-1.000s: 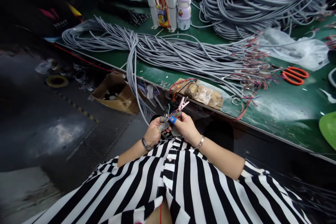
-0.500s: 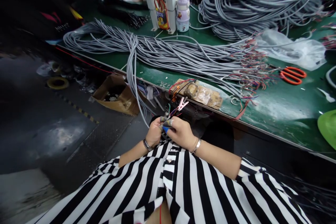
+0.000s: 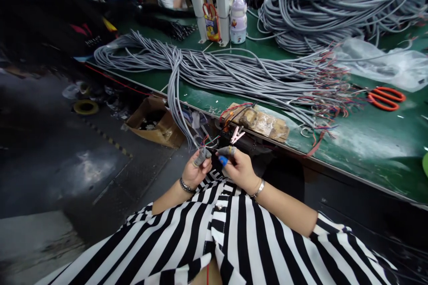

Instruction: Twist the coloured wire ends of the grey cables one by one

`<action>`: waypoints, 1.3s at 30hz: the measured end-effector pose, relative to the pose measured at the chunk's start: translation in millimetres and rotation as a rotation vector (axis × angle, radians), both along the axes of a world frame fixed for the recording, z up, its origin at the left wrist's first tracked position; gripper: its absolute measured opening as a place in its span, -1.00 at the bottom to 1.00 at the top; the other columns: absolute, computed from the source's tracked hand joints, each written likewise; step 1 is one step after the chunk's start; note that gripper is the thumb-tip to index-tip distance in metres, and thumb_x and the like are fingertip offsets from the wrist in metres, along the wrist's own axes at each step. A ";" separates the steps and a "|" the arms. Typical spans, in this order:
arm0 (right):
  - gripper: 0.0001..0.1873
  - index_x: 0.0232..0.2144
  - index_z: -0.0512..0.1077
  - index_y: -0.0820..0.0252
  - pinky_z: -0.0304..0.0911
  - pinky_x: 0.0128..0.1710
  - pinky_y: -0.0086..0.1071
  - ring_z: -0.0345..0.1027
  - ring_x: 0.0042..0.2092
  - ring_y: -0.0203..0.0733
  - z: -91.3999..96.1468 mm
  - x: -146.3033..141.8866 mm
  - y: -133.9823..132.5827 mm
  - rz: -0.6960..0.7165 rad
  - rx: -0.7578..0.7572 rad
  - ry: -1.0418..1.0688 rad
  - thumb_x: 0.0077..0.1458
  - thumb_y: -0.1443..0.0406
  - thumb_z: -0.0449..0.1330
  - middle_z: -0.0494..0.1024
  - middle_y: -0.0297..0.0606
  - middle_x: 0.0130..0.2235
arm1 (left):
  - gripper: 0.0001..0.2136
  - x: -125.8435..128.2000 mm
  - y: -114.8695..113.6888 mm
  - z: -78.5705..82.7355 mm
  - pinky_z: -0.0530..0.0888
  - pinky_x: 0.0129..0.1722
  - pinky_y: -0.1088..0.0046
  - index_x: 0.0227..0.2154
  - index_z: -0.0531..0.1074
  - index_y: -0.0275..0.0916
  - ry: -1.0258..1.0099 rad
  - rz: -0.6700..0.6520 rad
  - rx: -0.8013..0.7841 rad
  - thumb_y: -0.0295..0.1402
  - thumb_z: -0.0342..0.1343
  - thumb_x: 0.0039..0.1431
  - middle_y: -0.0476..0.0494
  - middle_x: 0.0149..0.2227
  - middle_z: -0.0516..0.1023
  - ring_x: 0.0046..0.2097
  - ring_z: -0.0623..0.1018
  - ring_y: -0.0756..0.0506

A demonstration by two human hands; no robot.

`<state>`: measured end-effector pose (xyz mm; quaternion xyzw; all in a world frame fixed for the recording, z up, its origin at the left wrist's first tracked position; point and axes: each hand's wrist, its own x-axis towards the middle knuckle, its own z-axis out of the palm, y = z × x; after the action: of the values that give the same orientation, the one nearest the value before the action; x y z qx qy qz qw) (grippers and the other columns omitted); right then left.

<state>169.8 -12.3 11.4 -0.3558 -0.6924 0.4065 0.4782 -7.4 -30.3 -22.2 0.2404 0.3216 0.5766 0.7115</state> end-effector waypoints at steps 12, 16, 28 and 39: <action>-0.69 -0.04 0.41 0.16 0.47 -0.25 -0.29 0.54 -0.17 -0.09 -6.5 -4.1 -4.9 0.009 -0.146 -0.082 0.13 0.29 0.18 0.58 -0.09 -0.02 | -0.54 12.6 -4.0 -7.6 0.12 -0.76 0.67 -0.44 0.35 -0.28 0.246 -0.030 -0.062 -0.01 0.36 -0.15 0.12 -0.67 0.39 -0.73 0.27 0.15; -0.44 0.13 0.30 0.15 0.42 -0.05 -0.23 0.49 -0.03 -0.06 1.3 -1.0 -7.5 0.116 0.103 -0.354 0.05 0.44 0.13 0.49 -0.08 0.11 | -0.54 14.3 -4.4 -4.9 0.15 -0.76 0.68 -0.42 0.36 -0.28 0.304 -0.001 -0.116 -0.04 0.39 -0.20 0.14 -0.68 0.38 -0.73 0.26 0.15; -0.80 -0.14 0.46 0.18 0.37 -0.20 -0.30 0.44 -0.23 -0.16 -7.0 1.2 9.2 0.112 0.138 -0.312 0.20 0.33 0.11 0.55 -0.17 -0.25 | -0.56 1.0 -5.0 -8.4 0.19 -0.73 0.67 -0.42 0.37 -0.28 0.207 -0.172 -0.054 -0.05 0.38 -0.16 0.05 -0.65 0.46 -0.71 0.35 0.12; -0.61 -0.54 0.40 0.18 0.22 -0.41 -0.37 0.22 -0.44 -0.26 -13.6 74.4 44.0 0.179 -0.030 -0.406 0.17 0.04 0.14 0.38 -0.29 -0.49 | -0.63 -16.1 5.1 6.6 0.34 -0.61 0.57 -0.47 0.57 -0.32 0.215 -0.222 0.089 -0.15 0.46 -0.28 -0.07 -0.60 0.49 -0.61 0.41 0.07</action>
<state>244.2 31.8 -2.2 -0.3747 -0.7971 0.3776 0.2857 -23.4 -25.2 -15.6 0.3661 0.3414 0.4790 0.7211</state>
